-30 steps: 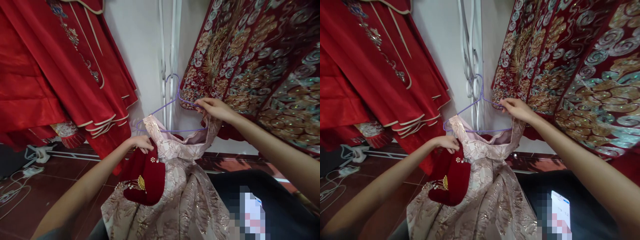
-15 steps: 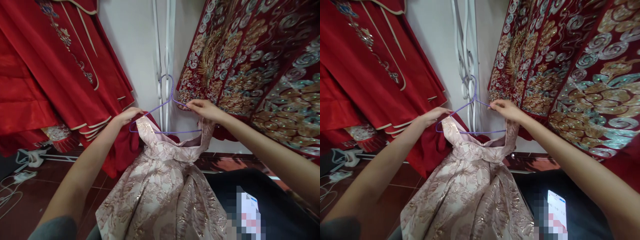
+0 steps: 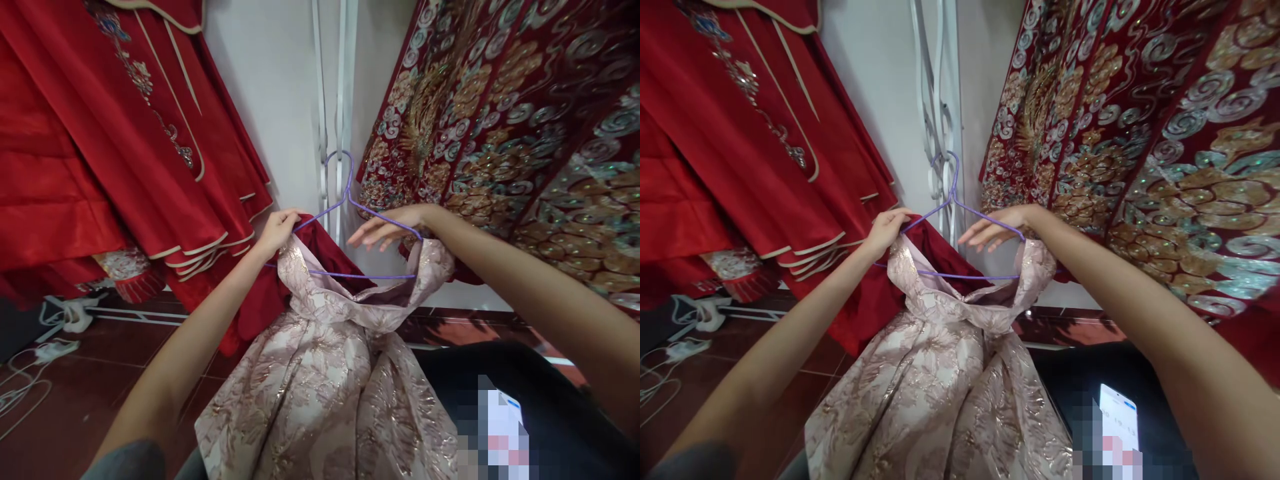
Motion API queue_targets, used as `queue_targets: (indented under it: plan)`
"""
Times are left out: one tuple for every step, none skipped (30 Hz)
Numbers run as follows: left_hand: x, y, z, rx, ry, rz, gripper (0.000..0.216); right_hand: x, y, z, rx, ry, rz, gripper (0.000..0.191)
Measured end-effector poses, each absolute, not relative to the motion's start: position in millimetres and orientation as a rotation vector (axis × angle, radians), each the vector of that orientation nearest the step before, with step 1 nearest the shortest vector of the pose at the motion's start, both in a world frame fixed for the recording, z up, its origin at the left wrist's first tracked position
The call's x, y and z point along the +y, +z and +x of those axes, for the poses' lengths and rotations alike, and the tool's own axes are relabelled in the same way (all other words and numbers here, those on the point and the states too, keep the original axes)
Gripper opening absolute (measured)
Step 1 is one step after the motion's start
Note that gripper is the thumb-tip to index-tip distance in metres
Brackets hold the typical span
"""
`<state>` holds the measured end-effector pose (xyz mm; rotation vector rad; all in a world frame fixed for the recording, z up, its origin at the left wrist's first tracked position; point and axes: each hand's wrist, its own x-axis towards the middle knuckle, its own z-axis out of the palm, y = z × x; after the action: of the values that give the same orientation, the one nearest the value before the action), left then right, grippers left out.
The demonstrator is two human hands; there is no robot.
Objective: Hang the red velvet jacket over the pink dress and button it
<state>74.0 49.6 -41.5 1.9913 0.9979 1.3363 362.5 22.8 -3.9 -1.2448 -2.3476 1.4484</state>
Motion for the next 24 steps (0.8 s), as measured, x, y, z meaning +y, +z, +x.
queue_targets:
  plan:
    - [51.7, -42.3, 73.7, 0.997, 1.340, 1.975, 0.029, 25.8, -7.1, 354.1, -2.427, 1.488, -1.227, 0.040]
    - [53.9, -42.8, 73.2, 0.992, 1.343, 1.954, 0.028, 28.7, -10.9, 346.5, -2.494, 1.517, -1.220, 0.038]
    - [56.3, -43.2, 72.5, 0.979, 1.345, 1.934, 0.027, 31.5, -15.3, 340.3, -2.539, 1.534, -1.230, 0.038]
    - [58.8, -43.6, 71.7, 0.962, 1.346, 1.916, 0.026, 34.2, -20.0, 335.8, -2.555, 1.543, -1.253, 0.038]
    - [61.2, -43.9, 71.0, 0.944, 1.343, 1.900, 0.025, 36.8, -24.6, 333.2, -2.545, 1.548, -1.277, 0.039]
    - [63.3, -44.2, 70.3, 0.927, 1.336, 1.885, 0.024, 39.2, -29.0, 332.2, -2.519, 1.552, -1.295, 0.040]
    - [65.2, -44.5, 69.8, 0.915, 1.324, 1.870, 0.023, 41.3, -32.9, 332.4, -2.485, 1.552, -1.300, 0.041]
    - [66.7, -44.8, 69.5, 0.907, 1.307, 1.857, 0.023, 43.0, -36.0, 333.4, -2.451, 1.551, -1.288, 0.041]
    - [67.8, -45.0, 69.3, 0.907, 1.296, 1.843, 0.022, 44.1, -38.3, 334.6, -2.420, 1.543, -1.266, 0.041]
    - [68.4, -45.1, 69.3, 0.911, 1.291, 1.831, 0.022, 44.7, -39.9, 335.6, -2.394, 1.524, -1.246, 0.040]
    - [68.7, -45.2, 69.3, 0.915, 1.288, 1.825, 0.022, 44.7, -40.7, 336.1, -2.375, 1.487, -1.242, 0.039]
    - [68.8, -45.2, 69.3, 0.921, 1.290, 1.823, 0.022, 44.3, -41.1, 336.1, -2.370, 1.439, -1.257, 0.036]
    - [68.8, -45.3, 69.2, 0.930, 1.294, 1.823, 0.022, 43.5, -41.4, 335.6, -2.382, 1.388, -1.283, 0.034]
    - [68.7, -45.3, 69.0, 0.940, 1.294, 1.824, 0.022, 42.6, -41.7, 334.7, -2.408, 1.345, -1.310, 0.033]
    - [68.7, -45.4, 68.7, 0.949, 1.289, 1.824, 0.023, 41.7, -42.3, 333.9, -2.438, 1.323, -1.325, 0.032]
    - [68.8, -45.4, 68.3, 0.955, 1.279, 1.822, 0.023, 41.0, -43.3, 333.1, -2.461, 1.332, -1.319, 0.033]
    - [69.0, -45.5, 67.8, 0.958, 1.268, 1.819, 0.024, 40.7, -44.5, 332.7, -2.462, 1.366, -1.294, 0.034]
    - [69.3, -45.4, 67.3, 0.958, 1.256, 1.817, 0.024, 40.7, -46.1, 332.7, -2.441, 1.417, -1.264, 0.035]
    - [69.6, -45.2, 66.8, 0.957, 1.245, 1.818, 0.024, 41.1, -47.7, 333.0, -2.402, 1.471, -1.241, 0.036]
    - [70.1, -44.9, 66.2, 0.956, 1.239, 1.821, 0.024, 41.7, -49.5, 333.5, -2.359, 1.517, -1.234, 0.036]
    - [70.7, -44.5, 65.7, 0.957, 1.238, 1.827, 0.024, 42.4, -51.1, 334.0, -2.321, 1.540, -1.246, 0.035]
    - [71.5, -44.1, 65.1, 0.957, 1.240, 1.834, 0.024, 43.4, -52.6, 334.5, -2.293, 1.533, -1.269, 0.035]
    - [72.4, -43.7, 64.6, 0.957, 1.242, 1.839, 0.024, 44.4, -53.8, 334.8, -2.273, 1.490, -1.295, 0.034]
    - [73.6, -43.3, 64.1, 0.959, 1.250, 1.837, 0.024, 45.6, -54.5, 334.9, -2.265, 1.412, -1.321, 0.033]
